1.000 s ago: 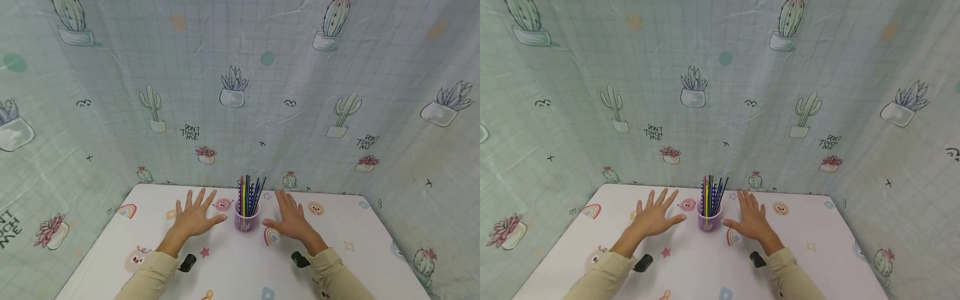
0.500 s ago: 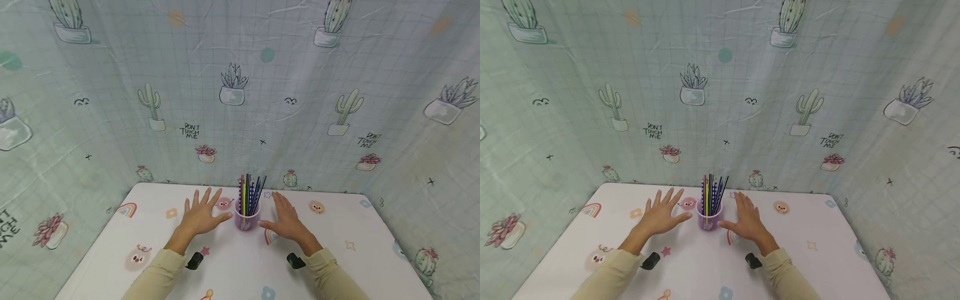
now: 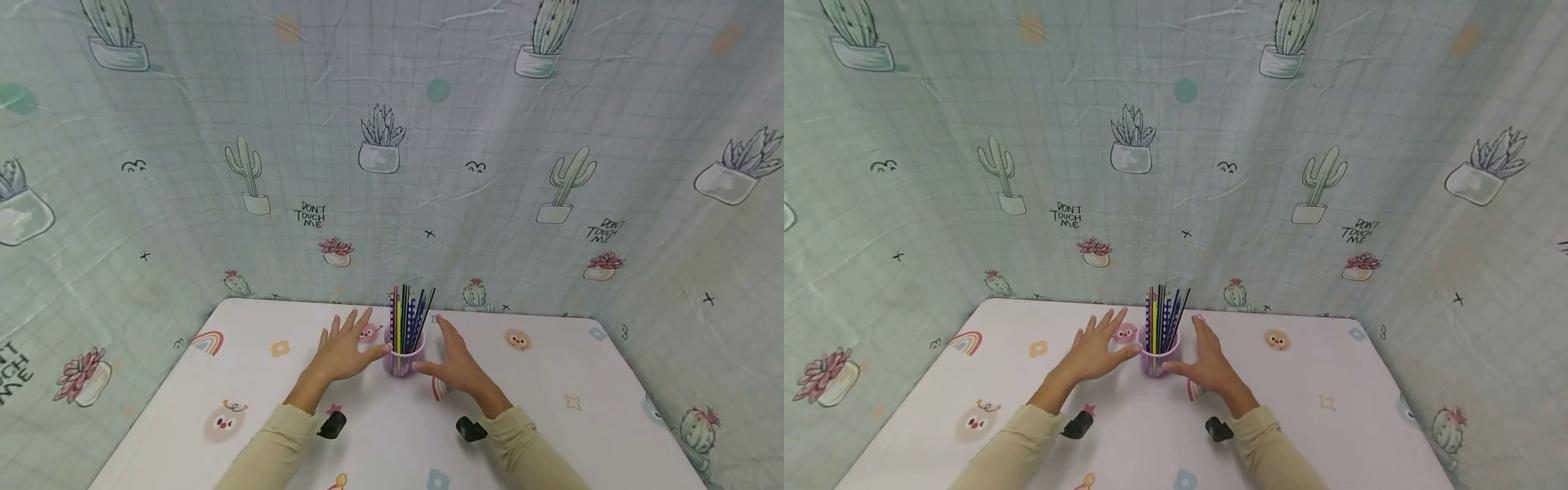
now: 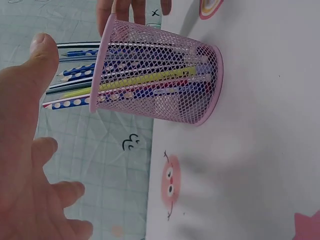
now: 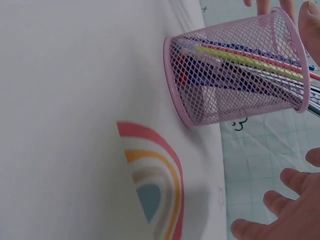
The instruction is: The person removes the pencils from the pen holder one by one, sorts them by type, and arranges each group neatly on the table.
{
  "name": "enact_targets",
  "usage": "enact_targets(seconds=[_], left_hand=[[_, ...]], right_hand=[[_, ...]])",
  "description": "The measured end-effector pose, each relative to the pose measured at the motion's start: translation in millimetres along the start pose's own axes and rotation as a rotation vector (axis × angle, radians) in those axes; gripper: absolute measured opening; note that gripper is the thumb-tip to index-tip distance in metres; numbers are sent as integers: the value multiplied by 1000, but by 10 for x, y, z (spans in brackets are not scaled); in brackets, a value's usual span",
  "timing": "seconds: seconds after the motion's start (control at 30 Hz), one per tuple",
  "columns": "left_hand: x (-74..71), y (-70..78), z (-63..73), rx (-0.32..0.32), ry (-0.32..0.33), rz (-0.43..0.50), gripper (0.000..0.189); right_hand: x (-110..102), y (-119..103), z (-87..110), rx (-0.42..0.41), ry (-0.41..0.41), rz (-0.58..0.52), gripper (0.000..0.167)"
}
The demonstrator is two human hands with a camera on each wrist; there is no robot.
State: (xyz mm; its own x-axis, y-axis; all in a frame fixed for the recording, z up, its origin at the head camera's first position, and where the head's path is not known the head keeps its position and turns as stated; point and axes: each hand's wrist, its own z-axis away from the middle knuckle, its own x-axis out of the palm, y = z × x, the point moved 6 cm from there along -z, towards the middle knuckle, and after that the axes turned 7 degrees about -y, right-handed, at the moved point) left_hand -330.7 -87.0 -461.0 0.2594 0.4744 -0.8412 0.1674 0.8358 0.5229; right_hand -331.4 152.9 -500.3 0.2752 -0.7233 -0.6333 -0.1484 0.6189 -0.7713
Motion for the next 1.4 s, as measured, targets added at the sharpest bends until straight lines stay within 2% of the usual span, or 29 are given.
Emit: enact_targets(seconds=[0.27, 0.47, 0.6, 0.77, 0.9, 1.0, 1.23, 1.4], left_hand=[[5, 54, -81, 71, 22, 157, 94], [-28, 97, -147, 136, 50, 289, 91], [-55, 103, -187, 130, 106, 367, 84], [-19, 114, -252, 118, 142, 497, 73], [-5, 152, -337, 127, 165, 628, 69], [-18, 182, -392, 127, 192, 690, 62], [-53, 194, -458, 92, 263, 715, 47], [-52, 210, -520, 93, 275, 702, 42]], right_hand=[[128, -32, -84, 9, 44, -143, 120], [257, -74, -166, -47, 68, -262, 113], [310, -103, -189, -67, 85, -337, 111], [377, -88, -159, -38, 107, -446, 106], [397, -90, -143, -63, 150, -437, 101], [405, -89, -145, -66, 184, -430, 97], [449, -40, -205, -41, 192, -454, 93], [421, -12, -231, -30, 198, -447, 93]])
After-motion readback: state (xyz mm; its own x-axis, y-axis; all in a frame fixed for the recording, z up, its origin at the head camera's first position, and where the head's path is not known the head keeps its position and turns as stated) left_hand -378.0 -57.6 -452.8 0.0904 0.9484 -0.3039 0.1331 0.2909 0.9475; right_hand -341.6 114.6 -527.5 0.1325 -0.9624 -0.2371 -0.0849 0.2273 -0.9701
